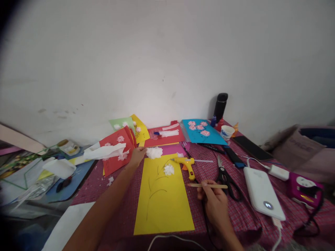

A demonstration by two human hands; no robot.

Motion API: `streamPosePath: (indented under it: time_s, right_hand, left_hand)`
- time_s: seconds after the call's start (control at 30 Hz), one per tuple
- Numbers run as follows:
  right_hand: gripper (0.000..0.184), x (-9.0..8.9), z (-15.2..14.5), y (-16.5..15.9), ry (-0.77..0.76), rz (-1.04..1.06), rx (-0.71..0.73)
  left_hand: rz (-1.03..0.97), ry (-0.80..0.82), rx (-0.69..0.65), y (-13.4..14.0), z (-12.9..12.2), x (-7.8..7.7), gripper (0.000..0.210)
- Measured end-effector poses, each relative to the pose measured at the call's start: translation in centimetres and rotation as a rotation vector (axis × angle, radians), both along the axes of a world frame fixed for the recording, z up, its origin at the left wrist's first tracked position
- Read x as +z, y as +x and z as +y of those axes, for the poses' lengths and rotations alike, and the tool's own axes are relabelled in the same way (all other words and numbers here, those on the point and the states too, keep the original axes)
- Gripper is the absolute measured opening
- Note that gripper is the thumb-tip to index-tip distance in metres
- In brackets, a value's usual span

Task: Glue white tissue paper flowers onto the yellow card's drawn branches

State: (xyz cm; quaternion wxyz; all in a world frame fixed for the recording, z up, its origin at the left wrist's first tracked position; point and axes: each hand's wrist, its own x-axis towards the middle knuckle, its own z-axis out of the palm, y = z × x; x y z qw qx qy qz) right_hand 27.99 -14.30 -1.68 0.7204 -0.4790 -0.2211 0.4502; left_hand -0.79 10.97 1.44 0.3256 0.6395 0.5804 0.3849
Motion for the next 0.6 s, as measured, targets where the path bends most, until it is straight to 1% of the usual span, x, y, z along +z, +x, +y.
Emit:
streamPosePath:
  time_s: [0.13,0.27,0.37,0.53,0.6]
  right_hand:
    - [0.028,-0.2,0.1,0.0,0.003,-0.001,0.004]
    - [0.029,-0.1,0.1,0.0,-0.014,-0.023,0.000]
    - [0.030,-0.1,0.1,0.0,-0.010,-0.013,0.002]
    - [0.031,-0.3,0.2,0.0,-0.003,0.008,-0.004]
    - [0.030,-0.2,0.3,-0.1,-0.005,-0.001,-0.008]
  left_hand:
    - [-0.233,-0.072,0.042,-0.4,-0.3,-0.1,0.023]
    - [-0.433,-0.137,0.028,-0.5,-1.2,0.2,0.032]
    - [-0.549,-0.175,-0.003,-0.4,-2.7,0.4,0.039]
    - [-0.690,-0.225,-0.029,-0.3,-5.5,0.2,0.042]
    - [-0.772,-0.264,-0.067,-0.3,-6.4,0.1,0.042]
